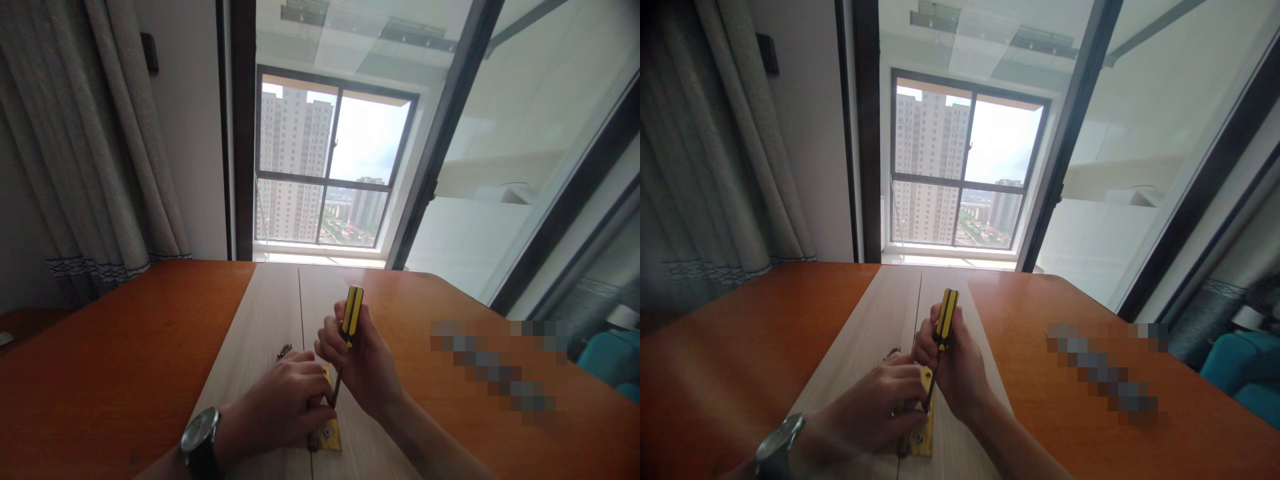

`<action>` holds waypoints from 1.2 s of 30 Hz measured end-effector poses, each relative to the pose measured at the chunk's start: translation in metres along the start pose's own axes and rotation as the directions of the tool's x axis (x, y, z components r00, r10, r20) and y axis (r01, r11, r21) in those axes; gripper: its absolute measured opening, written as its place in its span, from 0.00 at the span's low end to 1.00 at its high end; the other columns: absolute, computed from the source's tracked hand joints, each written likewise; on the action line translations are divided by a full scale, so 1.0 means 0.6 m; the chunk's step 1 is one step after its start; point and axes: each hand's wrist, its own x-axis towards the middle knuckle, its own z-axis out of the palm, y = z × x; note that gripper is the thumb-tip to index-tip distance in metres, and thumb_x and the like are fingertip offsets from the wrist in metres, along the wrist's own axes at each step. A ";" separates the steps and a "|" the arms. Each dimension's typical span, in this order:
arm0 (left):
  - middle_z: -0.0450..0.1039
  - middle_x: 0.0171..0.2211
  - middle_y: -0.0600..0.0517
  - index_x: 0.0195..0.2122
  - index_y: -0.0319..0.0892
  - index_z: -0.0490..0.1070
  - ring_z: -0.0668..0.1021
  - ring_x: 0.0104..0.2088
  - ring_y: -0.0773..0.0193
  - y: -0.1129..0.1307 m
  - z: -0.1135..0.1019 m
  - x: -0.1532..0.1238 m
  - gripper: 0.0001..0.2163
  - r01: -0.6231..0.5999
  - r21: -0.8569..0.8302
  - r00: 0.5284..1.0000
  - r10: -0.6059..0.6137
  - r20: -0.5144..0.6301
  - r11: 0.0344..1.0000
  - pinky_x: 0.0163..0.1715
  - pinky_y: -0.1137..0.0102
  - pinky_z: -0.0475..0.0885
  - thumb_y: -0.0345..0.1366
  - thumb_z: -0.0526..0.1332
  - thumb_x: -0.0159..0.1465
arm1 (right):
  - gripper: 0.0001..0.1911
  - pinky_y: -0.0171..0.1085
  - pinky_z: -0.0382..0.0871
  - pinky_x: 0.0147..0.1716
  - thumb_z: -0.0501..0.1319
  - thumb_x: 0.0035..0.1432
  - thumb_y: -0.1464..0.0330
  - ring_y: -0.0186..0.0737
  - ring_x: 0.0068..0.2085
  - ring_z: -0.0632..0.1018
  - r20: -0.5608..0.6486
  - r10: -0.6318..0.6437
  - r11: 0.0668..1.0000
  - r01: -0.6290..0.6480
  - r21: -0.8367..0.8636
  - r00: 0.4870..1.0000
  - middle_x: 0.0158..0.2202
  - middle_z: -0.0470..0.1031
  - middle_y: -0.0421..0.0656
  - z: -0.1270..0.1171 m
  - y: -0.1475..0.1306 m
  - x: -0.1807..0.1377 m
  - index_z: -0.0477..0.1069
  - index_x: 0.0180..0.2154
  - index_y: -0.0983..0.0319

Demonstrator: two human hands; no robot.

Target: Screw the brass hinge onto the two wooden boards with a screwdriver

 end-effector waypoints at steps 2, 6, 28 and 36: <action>0.76 0.32 0.53 0.30 0.41 0.70 0.75 0.39 0.61 0.001 -0.001 0.000 0.08 0.003 -0.012 1.000 -0.003 -0.003 1.000 0.45 0.68 0.69 0.32 0.68 0.63 | 0.19 0.33 0.51 0.23 0.59 0.65 0.51 0.29 0.19 0.56 -0.007 -0.011 1.000 0.011 0.004 1.000 0.18 0.61 0.34 0.001 -0.002 0.001 0.70 0.31 0.59; 0.76 0.33 0.53 0.33 0.42 0.72 0.75 0.39 0.61 0.003 -0.003 0.001 0.05 -0.005 -0.036 1.000 0.004 -0.017 0.999 0.45 0.68 0.69 0.32 0.67 0.64 | 0.18 0.33 0.52 0.24 0.60 0.65 0.52 0.29 0.19 0.57 -0.034 -0.028 1.000 0.029 0.005 0.999 0.19 0.61 0.33 0.002 -0.007 0.002 0.70 0.32 0.59; 0.75 0.32 0.52 0.33 0.41 0.75 0.74 0.37 0.63 -0.001 -0.020 0.002 0.03 0.075 -0.089 0.994 -0.082 -0.075 0.993 0.40 0.71 0.68 0.28 0.68 0.62 | 0.16 0.33 0.55 0.25 0.66 0.60 0.54 0.29 0.20 0.57 -0.106 -0.040 0.999 0.044 0.031 0.994 0.19 0.60 0.32 -0.001 -0.021 0.008 0.70 0.32 0.59; 0.75 0.32 0.52 0.34 0.41 0.74 0.75 0.36 0.62 -0.024 -0.056 -0.002 0.04 0.139 0.014 0.976 -0.134 -0.174 0.990 0.41 0.68 0.69 0.31 0.63 0.67 | 0.16 0.33 0.56 0.25 0.66 0.60 0.54 0.29 0.20 0.57 -0.121 -0.051 0.999 0.050 -0.005 0.991 0.20 0.59 0.32 -0.004 -0.021 0.010 0.69 0.33 0.59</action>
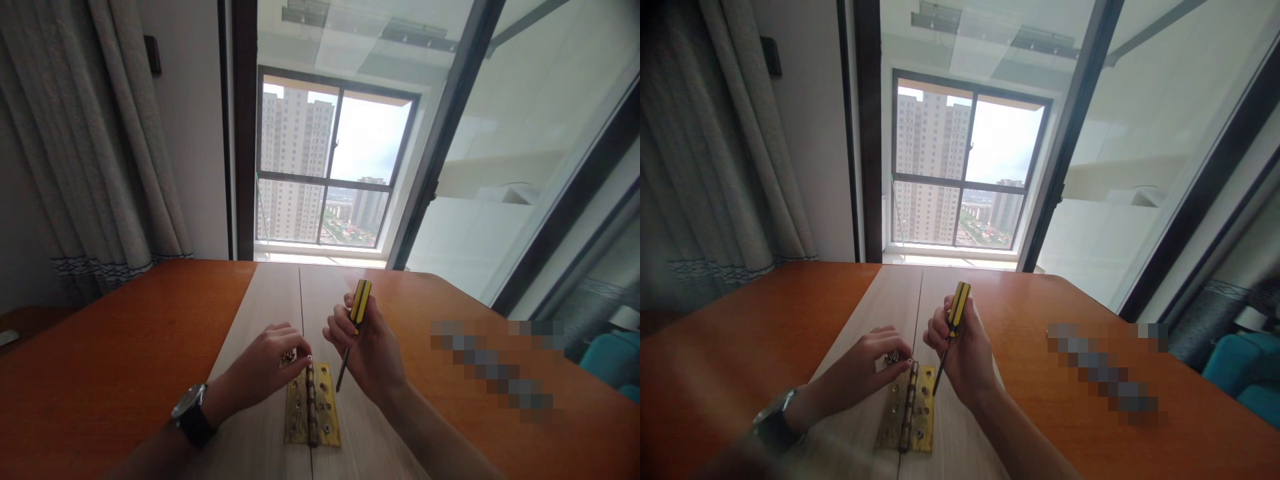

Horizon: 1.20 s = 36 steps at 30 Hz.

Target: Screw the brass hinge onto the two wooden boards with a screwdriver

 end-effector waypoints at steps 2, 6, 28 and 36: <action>0.75 0.31 0.52 0.34 0.42 0.75 0.75 0.36 0.61 -0.020 -0.012 0.001 0.04 0.019 0.059 1.000 -0.017 -0.024 0.998 0.42 0.67 0.69 0.31 0.63 0.67 | 0.16 0.33 0.57 0.25 0.66 0.60 0.54 0.29 0.20 0.57 -0.005 0.004 1.000 -0.004 -0.005 1.000 0.20 0.59 0.32 -0.001 0.000 0.001 0.69 0.33 0.59; 0.78 0.33 0.51 0.33 0.42 0.76 0.77 0.38 0.60 -0.071 -0.038 0.000 0.05 0.083 0.193 0.996 -0.074 -0.051 0.978 0.41 0.67 0.69 0.31 0.63 0.66 | 0.16 0.33 0.56 0.25 0.66 0.60 0.54 0.30 0.20 0.56 -0.001 0.016 1.000 -0.016 -0.004 1.000 0.19 0.59 0.32 -0.004 0.001 0.003 0.69 0.32 0.59; 0.79 0.40 0.51 0.33 0.43 0.76 0.77 0.43 0.59 -0.122 -0.057 -0.012 0.04 0.104 0.342 0.981 -0.153 0.121 0.934 0.46 0.67 0.68 0.29 0.63 0.63 | 0.16 0.34 0.59 0.26 0.67 0.57 0.55 0.29 0.21 0.58 0.028 0.078 0.995 -0.076 -0.065 0.997 0.19 0.59 0.33 -0.008 0.002 -0.001 0.72 0.30 0.62; 0.78 0.39 0.54 0.34 0.43 0.75 0.78 0.45 0.60 -0.101 -0.065 -0.013 0.09 0.073 0.302 0.978 -0.127 0.164 0.951 0.48 0.67 0.67 0.22 0.59 0.62 | 0.20 0.32 0.58 0.27 0.52 0.69 0.60 0.29 0.21 0.57 -0.022 0.061 0.998 -0.062 -0.023 0.998 0.20 0.57 0.35 0.008 0.001 -0.005 0.73 0.29 0.63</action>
